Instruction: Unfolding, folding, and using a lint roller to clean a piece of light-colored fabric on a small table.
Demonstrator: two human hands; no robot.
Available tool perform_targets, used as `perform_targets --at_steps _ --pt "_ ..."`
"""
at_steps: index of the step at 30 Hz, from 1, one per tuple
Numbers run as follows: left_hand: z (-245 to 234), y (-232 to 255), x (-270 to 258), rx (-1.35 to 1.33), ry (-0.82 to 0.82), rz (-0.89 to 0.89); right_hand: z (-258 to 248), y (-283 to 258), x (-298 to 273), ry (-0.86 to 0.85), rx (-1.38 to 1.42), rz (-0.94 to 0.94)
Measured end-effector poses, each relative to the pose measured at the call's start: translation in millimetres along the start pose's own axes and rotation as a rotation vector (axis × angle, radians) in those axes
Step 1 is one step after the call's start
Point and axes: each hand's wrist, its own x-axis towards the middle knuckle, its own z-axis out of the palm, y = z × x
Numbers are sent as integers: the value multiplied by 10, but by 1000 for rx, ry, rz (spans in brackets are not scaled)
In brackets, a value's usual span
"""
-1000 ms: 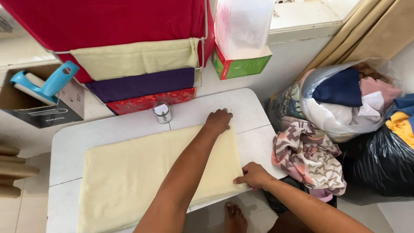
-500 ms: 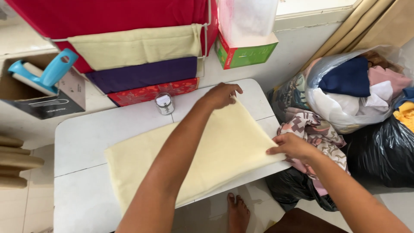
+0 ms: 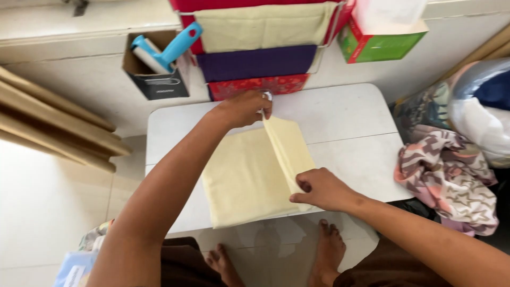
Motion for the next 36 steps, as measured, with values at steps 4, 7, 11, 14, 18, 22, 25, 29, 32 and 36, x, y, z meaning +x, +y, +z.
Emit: perform_targets --at_steps 4,7,11,14,18,22,25,29,32,36 --pt "-71 -243 -625 82 -55 -103 313 -477 218 -76 44 -134" --pt "-1 -470 -1042 93 -2 -165 514 -802 369 -132 48 -221" --pt "198 -724 -1405 103 32 -251 767 -1049 555 -194 32 -269" --pt "387 -881 -1578 148 45 -275 900 -1170 672 -218 36 -285" --pt "579 -1037 -1680 226 71 -282 1003 -1283 777 -265 53 -279" --pt "818 -1194 -1728 301 95 -235 923 -1453 737 -399 125 -321" --pt "887 -1165 -1758 468 129 -187 808 -1559 635 -521 194 -353" --pt "1287 -1127 -1655 376 330 -20 901 -1157 861 -430 183 -505" --pt "1353 -695 -1661 196 342 112 747 -762 1067 -150 17 -579" --pt "1220 -209 -1848 273 -140 -95 229 -402 1000 159 -508 -739"
